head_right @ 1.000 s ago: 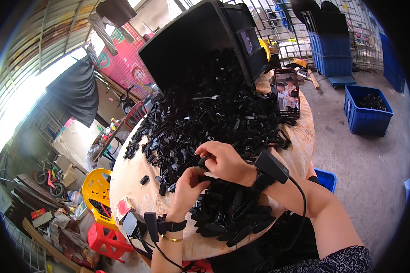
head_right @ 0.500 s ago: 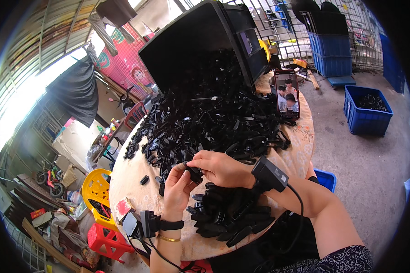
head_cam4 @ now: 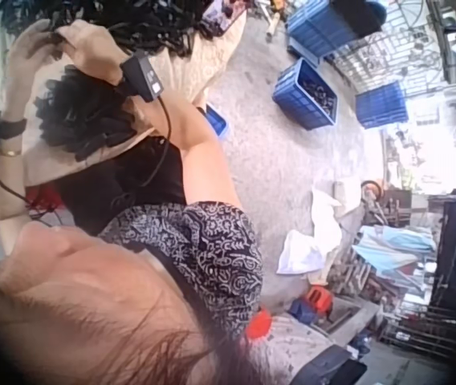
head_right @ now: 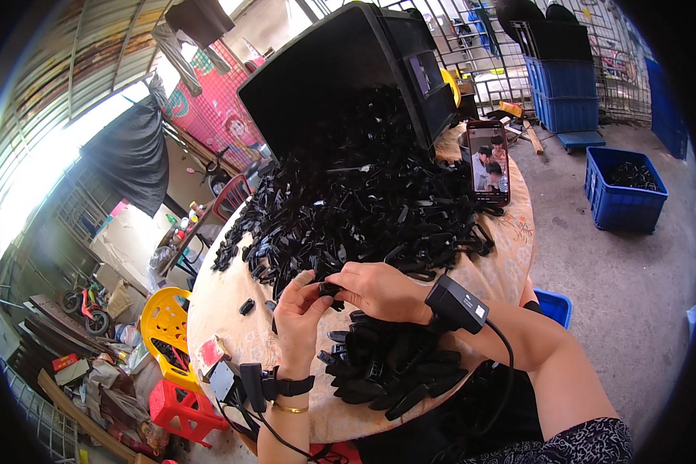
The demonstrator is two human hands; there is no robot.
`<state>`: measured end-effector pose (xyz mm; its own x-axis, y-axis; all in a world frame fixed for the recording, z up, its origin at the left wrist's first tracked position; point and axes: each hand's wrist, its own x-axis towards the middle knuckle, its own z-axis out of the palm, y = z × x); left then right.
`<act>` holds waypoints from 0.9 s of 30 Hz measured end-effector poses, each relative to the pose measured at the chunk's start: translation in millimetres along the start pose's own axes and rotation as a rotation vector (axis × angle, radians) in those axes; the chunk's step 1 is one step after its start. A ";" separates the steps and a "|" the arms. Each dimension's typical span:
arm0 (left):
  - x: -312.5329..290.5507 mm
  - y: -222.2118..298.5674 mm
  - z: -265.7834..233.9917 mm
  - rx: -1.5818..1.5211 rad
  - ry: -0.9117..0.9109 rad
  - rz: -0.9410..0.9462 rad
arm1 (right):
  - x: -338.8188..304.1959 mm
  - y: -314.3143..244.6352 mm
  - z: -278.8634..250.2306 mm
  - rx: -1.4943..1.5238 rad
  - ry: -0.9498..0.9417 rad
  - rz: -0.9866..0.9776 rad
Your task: Assembling small black plastic components by hand at a table.
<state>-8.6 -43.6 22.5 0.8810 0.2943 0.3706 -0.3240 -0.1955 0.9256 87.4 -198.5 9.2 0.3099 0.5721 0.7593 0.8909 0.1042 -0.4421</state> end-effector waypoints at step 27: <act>-1.8 -2.6 0.1 -0.131 0.023 0.079 | -2.7 -1.9 8.7 0.082 0.031 0.152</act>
<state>-9.3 -43.8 19.4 0.8434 0.3046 0.4425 -0.4353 -0.0951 0.8952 82.1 -193.2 3.8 0.4502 0.5611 0.6946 0.8034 0.0849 -0.5893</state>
